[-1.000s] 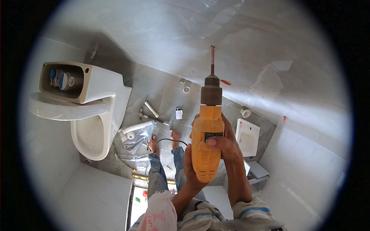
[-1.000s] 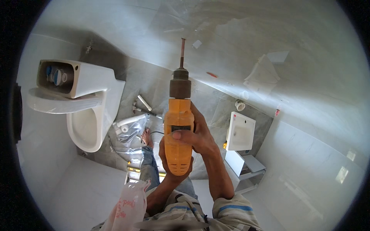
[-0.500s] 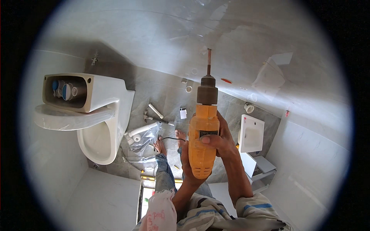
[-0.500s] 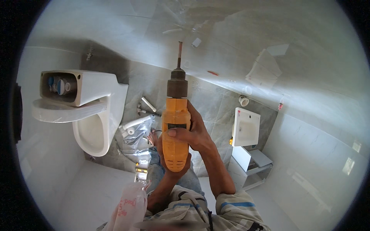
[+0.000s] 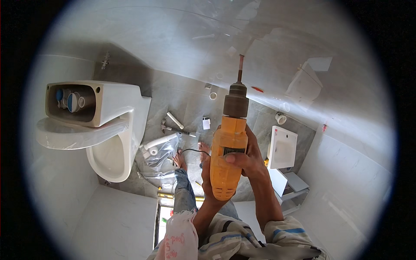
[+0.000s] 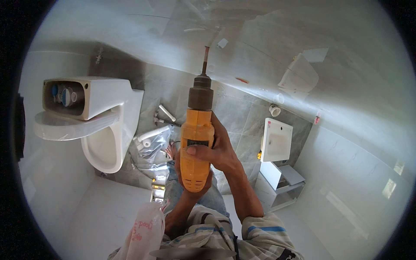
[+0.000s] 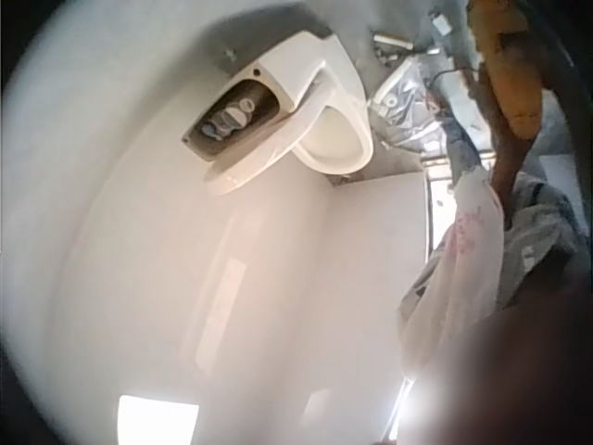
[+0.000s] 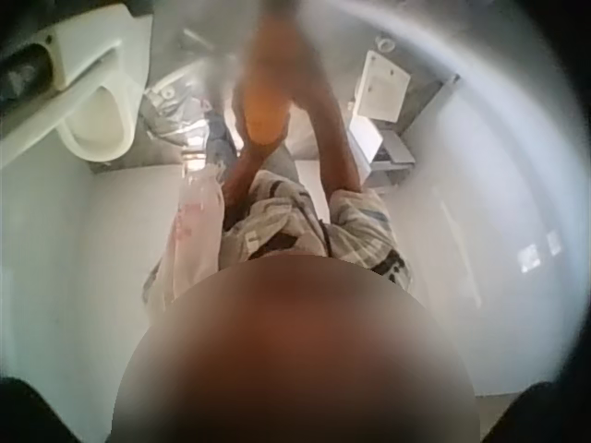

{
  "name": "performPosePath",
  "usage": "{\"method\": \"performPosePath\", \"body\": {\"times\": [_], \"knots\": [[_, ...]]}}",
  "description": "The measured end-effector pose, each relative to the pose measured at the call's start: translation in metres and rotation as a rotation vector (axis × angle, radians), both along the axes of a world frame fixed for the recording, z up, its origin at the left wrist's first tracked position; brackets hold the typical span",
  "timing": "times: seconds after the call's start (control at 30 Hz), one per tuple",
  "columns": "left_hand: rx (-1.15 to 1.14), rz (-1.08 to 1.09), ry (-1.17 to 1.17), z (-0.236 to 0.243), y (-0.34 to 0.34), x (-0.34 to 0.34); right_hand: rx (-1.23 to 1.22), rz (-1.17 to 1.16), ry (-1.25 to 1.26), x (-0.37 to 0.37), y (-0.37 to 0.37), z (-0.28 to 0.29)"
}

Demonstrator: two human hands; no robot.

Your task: Drilling holes into a bathroom wall and inserting wall plugs for fixture installation.

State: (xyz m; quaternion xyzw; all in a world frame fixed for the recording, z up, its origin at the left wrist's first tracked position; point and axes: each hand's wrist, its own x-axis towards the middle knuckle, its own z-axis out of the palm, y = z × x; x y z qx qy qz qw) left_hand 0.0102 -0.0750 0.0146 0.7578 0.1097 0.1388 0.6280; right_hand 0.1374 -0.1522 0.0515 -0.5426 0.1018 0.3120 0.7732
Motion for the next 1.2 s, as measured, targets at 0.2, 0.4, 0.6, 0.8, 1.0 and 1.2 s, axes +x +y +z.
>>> {"method": "performPosePath", "body": {"times": [0.2,0.4,0.6,0.8,1.0,1.2], "knots": [[-0.055,-0.005,0.028,0.001,-0.001,0.004,0.023,-0.015,-0.003,0.004,0.001,-0.002],[-0.056,-0.002,0.046,-0.005,-0.001,0.005,0.017,-0.011,0.022,0.008,0.001,-0.002],[0.110,0.036,0.032,-0.009,-0.001,0.009,0.002,0.016,-0.003,0.012,0.000,-0.003],[0.054,0.029,0.042,-0.013,-0.003,0.007,0.012,0.012,0.025,0.013,0.001,0.000],[0.094,-0.018,0.208,-0.024,-0.001,-0.015,0.045,0.001,0.002,0.010,0.003,-0.001],[-0.202,-0.007,0.216,-0.046,0.006,-0.002,0.011,-0.006,-0.006,0.020,0.009,-0.003]]}}
